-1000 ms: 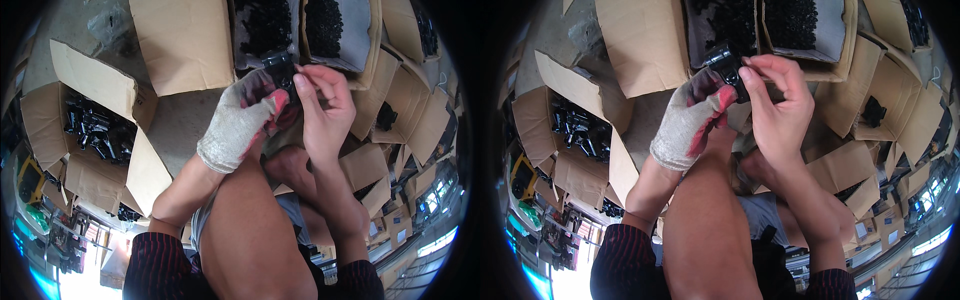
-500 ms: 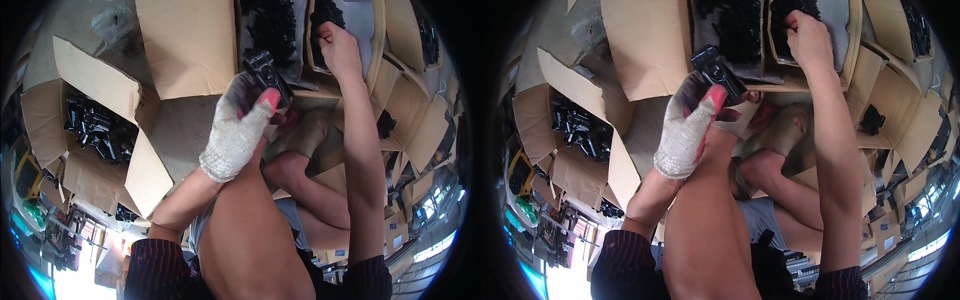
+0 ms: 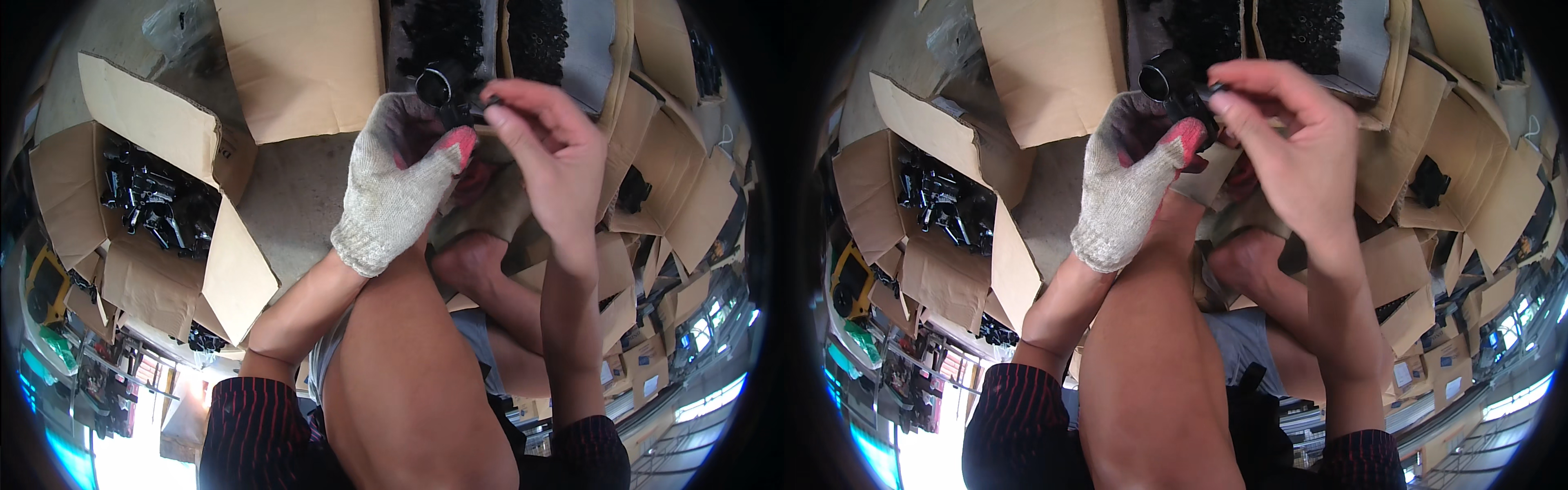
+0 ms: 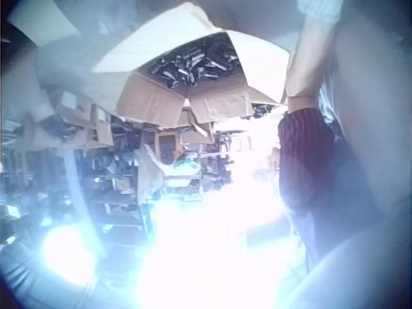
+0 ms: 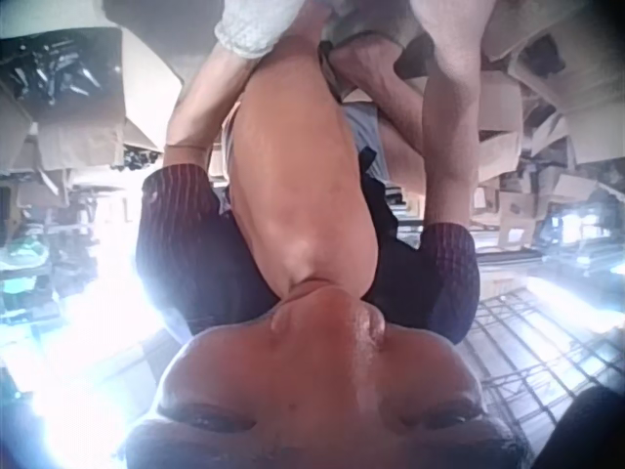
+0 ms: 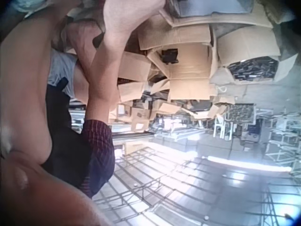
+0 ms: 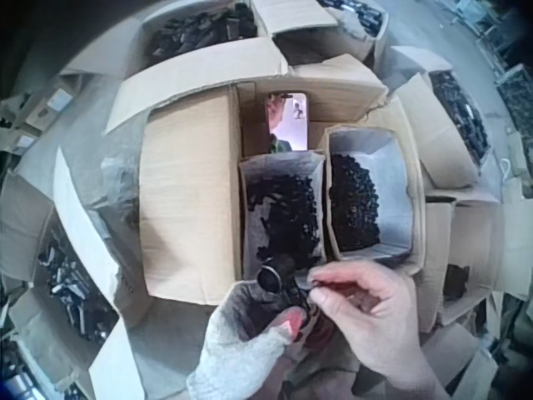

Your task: The person assembles small black metal components by hand, inserting a small screw into a hole in a curved metal piece while sitting on the floor surrounded by boxes of similar parts.

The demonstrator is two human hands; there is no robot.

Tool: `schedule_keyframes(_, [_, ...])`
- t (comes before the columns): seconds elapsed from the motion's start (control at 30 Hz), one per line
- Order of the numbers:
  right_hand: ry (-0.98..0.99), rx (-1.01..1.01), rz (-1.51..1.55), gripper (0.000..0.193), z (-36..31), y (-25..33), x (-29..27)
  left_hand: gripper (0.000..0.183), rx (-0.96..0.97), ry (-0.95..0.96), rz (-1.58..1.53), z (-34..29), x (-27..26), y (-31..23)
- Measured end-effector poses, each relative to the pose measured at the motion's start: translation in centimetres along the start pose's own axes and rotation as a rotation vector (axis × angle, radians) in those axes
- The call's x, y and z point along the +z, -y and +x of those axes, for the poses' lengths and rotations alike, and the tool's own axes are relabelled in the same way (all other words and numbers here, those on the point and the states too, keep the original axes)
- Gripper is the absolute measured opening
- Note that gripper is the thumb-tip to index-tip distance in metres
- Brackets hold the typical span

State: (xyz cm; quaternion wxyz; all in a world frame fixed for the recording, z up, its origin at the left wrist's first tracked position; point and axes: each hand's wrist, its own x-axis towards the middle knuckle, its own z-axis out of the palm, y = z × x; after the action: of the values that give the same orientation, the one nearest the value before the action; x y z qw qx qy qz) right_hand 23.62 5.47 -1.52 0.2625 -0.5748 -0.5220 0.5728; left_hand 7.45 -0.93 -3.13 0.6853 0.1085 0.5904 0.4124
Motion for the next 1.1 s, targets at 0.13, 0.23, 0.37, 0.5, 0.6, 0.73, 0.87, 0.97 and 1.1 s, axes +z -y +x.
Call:
schedule_keyframes(0.13, [-0.054, 0.017, -0.095, 0.02, -1.4, 0.6, 0.6, 0.034, 0.085, -0.009, 0.119, -0.3, 0.1, 0.2])
schedule_keyframes(0.23, [-0.051, -0.105, -0.225, 0.017, -1.3, 0.2, 0.0, 0.037, 0.142, -0.025, 0.212, -0.6, 0.4, 0.0])
schedule_keyframes(0.37, [-0.035, -0.092, -0.228, 0.016, -1.6, 0.6, -0.2, 0.04, 0.18, -0.044, 0.252, -0.5, 0.4, 0.5])
schedule_keyframes(0.5, [-0.075, -0.092, -0.259, 0.017, -1.8, 0.2, -0.1, 0.044, 0.206, -0.06, 0.314, -0.7, 0.7, 0.4])
schedule_keyframes(0.6, [-0.108, -0.064, -0.279, 0.016, -2.2, 0.4, 0.1, 0.046, 0.193, -0.046, 0.299, -0.7, 0.5, 0.6])
schedule_keyframes(0.73, [-0.17, 0.023, -0.19, 0.016, -2.8, 0.2, 0.8, 0.048, 0.131, -0.029, 0.331, -1.1, 0.7, -0.4])
schedule_keyframes(0.87, [-0.184, 0.025, -0.161, 0.016, -3.0, -0.5, 0.7, 0.047, 0.142, -0.037, 0.314, -1.0, 0.8, 0.2])
schedule_keyframes(0.97, [-0.191, 0.06, -0.144, 0.014, -2.8, -0.2, 1.0, 0.047, 0.177, -0.034, 0.375, -0.8, 0.6, 0.3])
schedule_keyframes(1.1, [-0.146, -0.038, -0.278, 0.012, -2.5, -0.7, 0.9, 0.047, 0.17, -0.036, 0.385, -0.9, 0.6, 0.1])
